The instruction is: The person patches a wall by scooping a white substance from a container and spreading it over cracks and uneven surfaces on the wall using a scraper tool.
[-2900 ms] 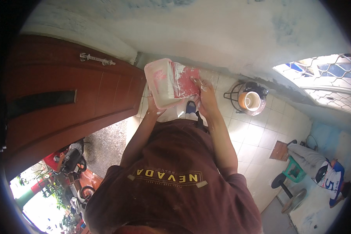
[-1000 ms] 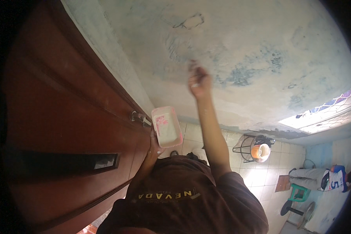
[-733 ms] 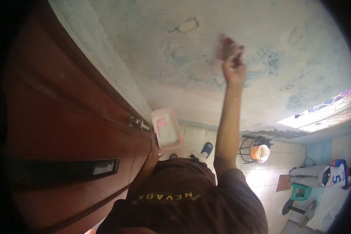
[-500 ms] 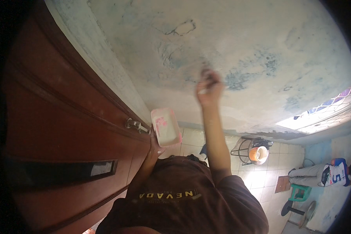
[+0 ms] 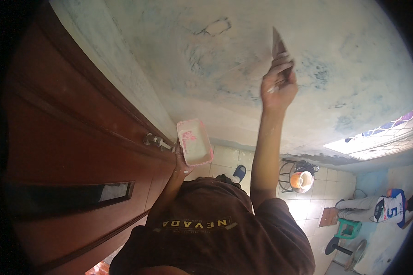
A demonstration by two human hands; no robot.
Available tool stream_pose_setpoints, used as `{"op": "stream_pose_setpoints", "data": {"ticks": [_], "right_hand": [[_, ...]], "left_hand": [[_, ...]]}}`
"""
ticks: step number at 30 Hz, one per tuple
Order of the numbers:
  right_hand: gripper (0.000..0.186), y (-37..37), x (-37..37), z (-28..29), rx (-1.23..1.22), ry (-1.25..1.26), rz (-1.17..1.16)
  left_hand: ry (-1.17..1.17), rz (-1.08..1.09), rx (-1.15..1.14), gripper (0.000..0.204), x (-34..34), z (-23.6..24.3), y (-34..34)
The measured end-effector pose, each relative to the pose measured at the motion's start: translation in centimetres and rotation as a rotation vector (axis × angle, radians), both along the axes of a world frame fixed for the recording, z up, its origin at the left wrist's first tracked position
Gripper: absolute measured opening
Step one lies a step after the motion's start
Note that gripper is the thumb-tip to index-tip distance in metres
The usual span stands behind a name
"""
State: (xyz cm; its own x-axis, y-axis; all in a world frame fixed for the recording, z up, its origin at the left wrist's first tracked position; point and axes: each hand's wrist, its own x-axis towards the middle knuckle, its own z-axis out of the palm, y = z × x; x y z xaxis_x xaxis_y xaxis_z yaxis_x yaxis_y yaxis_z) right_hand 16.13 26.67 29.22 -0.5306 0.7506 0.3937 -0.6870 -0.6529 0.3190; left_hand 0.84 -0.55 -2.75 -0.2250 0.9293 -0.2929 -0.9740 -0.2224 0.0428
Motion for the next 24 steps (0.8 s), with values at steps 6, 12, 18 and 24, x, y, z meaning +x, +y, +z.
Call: {"op": "stream_pose_setpoints", "data": {"ticks": [6, 12, 18, 24], "right_hand": [[0.043, -0.8, -10.5, -18.6, -0.336, -0.503, 0.358], [0.044, 5.9, -1.0, -8.8, -0.177, -0.237, 0.263], [0.043, 5.3, 8.4, 1.4, -0.043, -0.224, 0.028], [0.033, 1.8, 4.3, -18.0, -0.026, -1.009, 0.044]], "left_hand": [[-0.013, -0.027, -0.001, 0.063, 0.1, 0.0, -0.8], [-0.044, -0.071, 0.082, 0.063, 0.2, 2.8, -1.7], [0.067, -0.164, 0.037, 0.063, 0.7, 4.6, -1.3], [0.056, -0.126, -0.018, 0.066, 0.5, 2.4, -0.9]]}}
